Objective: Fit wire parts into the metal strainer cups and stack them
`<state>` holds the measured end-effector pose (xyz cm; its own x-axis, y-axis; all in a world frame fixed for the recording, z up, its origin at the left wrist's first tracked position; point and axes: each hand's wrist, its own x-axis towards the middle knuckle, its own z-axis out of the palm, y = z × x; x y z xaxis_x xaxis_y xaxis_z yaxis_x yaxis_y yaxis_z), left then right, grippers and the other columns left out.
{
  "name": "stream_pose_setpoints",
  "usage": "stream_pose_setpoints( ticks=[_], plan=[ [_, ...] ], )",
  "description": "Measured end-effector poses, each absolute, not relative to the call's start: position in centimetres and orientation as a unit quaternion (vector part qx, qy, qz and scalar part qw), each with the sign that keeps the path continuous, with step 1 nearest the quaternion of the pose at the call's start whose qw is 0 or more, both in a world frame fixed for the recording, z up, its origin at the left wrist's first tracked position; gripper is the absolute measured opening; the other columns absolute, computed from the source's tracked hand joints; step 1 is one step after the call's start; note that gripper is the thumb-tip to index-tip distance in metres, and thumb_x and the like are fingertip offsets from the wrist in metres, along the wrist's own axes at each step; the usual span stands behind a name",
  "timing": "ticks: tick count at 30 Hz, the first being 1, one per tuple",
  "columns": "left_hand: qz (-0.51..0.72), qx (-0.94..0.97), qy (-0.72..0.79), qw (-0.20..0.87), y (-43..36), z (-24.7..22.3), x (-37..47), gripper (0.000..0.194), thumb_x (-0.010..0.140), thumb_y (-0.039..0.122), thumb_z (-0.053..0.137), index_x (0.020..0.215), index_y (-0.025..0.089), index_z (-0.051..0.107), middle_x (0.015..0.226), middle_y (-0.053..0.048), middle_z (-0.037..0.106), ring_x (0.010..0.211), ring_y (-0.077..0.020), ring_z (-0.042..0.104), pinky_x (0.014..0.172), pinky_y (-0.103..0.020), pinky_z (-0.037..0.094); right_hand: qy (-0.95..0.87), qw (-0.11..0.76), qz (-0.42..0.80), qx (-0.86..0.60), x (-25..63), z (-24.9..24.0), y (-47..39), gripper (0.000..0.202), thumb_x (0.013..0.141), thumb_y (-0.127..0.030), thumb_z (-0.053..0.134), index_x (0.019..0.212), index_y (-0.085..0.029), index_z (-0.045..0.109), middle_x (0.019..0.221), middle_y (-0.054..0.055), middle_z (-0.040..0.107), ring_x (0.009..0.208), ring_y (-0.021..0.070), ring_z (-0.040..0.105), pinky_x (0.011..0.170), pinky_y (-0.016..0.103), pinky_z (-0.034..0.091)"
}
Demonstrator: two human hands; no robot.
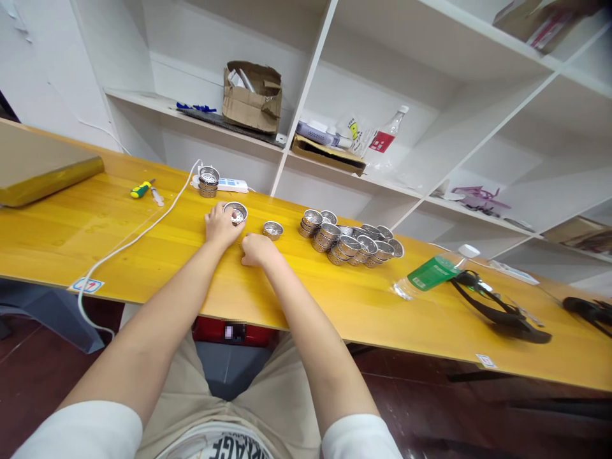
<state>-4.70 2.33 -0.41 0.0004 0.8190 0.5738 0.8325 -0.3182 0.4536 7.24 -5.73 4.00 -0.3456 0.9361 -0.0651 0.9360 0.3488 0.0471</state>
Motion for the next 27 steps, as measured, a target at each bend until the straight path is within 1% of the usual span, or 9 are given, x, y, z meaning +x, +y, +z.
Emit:
stream_pose_setpoints(
  ticks=[2, 4, 8, 11, 14, 16, 18, 24, 27],
  plan=[
    [-0.41, -0.702, -0.582, 0.007, 2.3, -0.3, -4.7, 0.026, 0.084, 0.041, 0.07, 0.103, 0.024, 0.064, 0.137, -0.016, 0.058, 0.13, -0.0398, 0.054, 0.108, -0.054, 0.042, 0.816, 0.02, 0.009, 0.578, 7.7, 4.0, -5.9, 0.029, 0.085, -0.024, 0.074, 0.11, -0.009, 0.077, 0.121, 0.026, 0.071, 0.103, 0.0377, 0.073, 0.087, 0.042, 0.057],
    [-0.426, -0.699, -0.575, 0.0, 2.4, -0.2, -4.7, 0.032, 0.082, 0.039, 0.071, 0.109, 0.023, 0.062, 0.135, -0.016, 0.058, 0.129, -0.0394, 0.055, 0.109, -0.053, 0.043, 0.803, -0.023, 0.008, 0.596, 8.4, 4.0, -6.0, 0.027, 0.089, -0.029, 0.068, 0.105, -0.009, 0.076, 0.117, 0.026, 0.072, 0.102, 0.0354, 0.072, 0.086, 0.04, 0.056],
    [-0.463, -0.712, -0.527, -0.031, 2.5, -0.1, -4.5, 0.052, 0.08, 0.032, 0.074, 0.125, 0.02, 0.052, 0.133, -0.016, 0.056, 0.128, -0.0355, 0.057, 0.11, -0.046, 0.045, 0.75, -0.194, -0.049, 0.631, 10.1, 3.5, -5.7, 0.016, 0.092, -0.028, 0.057, 0.088, -0.017, 0.067, 0.09, 0.013, 0.073, 0.088, 0.0247, 0.068, 0.078, 0.032, 0.05],
    [-0.476, -0.726, -0.494, -0.047, 2.2, -0.1, -4.1, 0.062, 0.077, 0.029, 0.076, 0.131, 0.02, 0.047, 0.135, -0.016, 0.055, 0.129, -0.0338, 0.057, 0.111, -0.044, 0.047, 0.688, -0.336, -0.15, 0.625, 11.4, 2.5, -5.0, 0.013, 0.091, -0.025, 0.052, 0.079, -0.022, 0.054, 0.072, 0.003, 0.067, 0.073, 0.0177, 0.064, 0.07, 0.026, 0.047],
    [-0.474, -0.742, -0.472, -0.051, 1.8, -0.1, -3.8, 0.065, 0.076, 0.028, 0.077, 0.132, 0.02, 0.046, 0.133, -0.015, 0.056, 0.128, -0.0331, 0.058, 0.112, -0.044, 0.047, 0.601, -0.424, -0.31, 0.602, 12.1, 1.4, -4.5, 0.011, 0.092, -0.02, 0.049, 0.082, -0.024, 0.045, 0.062, -0.005, 0.061, 0.051, 0.0113, 0.055, 0.053, 0.021, 0.041],
    [-0.471, -0.75, -0.462, -0.051, 1.6, -0.1, -3.6, 0.064, 0.076, 0.027, 0.077, 0.132, 0.019, 0.047, 0.132, -0.015, 0.057, 0.128, -0.0328, 0.058, 0.112, -0.044, 0.047, 0.548, -0.454, -0.4, 0.578, 12.2, 1.1, -4.4, 0.012, 0.093, -0.019, 0.05, 0.085, -0.024, 0.043, 0.062, -0.008, 0.061, 0.042, 0.0083, 0.049, 0.044, 0.018, 0.035],
    [-0.467, -0.755, -0.457, -0.05, 1.5, -0.1, -3.5, 0.063, 0.076, 0.028, 0.077, 0.131, 0.02, 0.047, 0.132, -0.015, 0.057, 0.128, -0.0327, 0.058, 0.112, -0.044, 0.047, 0.509, -0.479, -0.448, 0.558, 12.2, 1.2, -4.4, 0.015, 0.093, -0.019, 0.054, 0.084, -0.023, 0.044, 0.063, -0.008, 0.062, 0.04, 0.0066, 0.048, 0.04, 0.016, 0.032],
    [-0.463, -0.758, -0.457, -0.045, 1.5, -0.2, -3.4, 0.061, 0.077, 0.029, 0.077, 0.131, 0.02, 0.048, 0.133, -0.014, 0.057, 0.129, -0.0324, 0.058, 0.112, -0.044, 0.047, 0.444, -0.517, -0.488, 0.546, 11.9, 1.8, -4.5, 0.019, 0.097, -0.023, 0.06, 0.081, -0.021, 0.049, 0.059, -0.008, 0.056, 0.042, 0.0067, 0.053, 0.042, 0.016, 0.045],
    [-0.466, -0.761, -0.45, -0.039, 1.5, -0.3, -3.4, 0.06, 0.077, 0.028, 0.076, 0.129, 0.02, 0.049, 0.132, -0.014, 0.058, 0.127, -0.0317, 0.059, 0.112, -0.042, 0.048, 0.438, -0.522, -0.498, 0.537, 11.9, 1.8, -4.5, 0.023, 0.099, -0.029, 0.06, 0.079, -0.02, 0.054, 0.058, -0.009, 0.053, 0.042, 0.0062, 0.052, 0.043, 0.016, 0.045]
  ],
)
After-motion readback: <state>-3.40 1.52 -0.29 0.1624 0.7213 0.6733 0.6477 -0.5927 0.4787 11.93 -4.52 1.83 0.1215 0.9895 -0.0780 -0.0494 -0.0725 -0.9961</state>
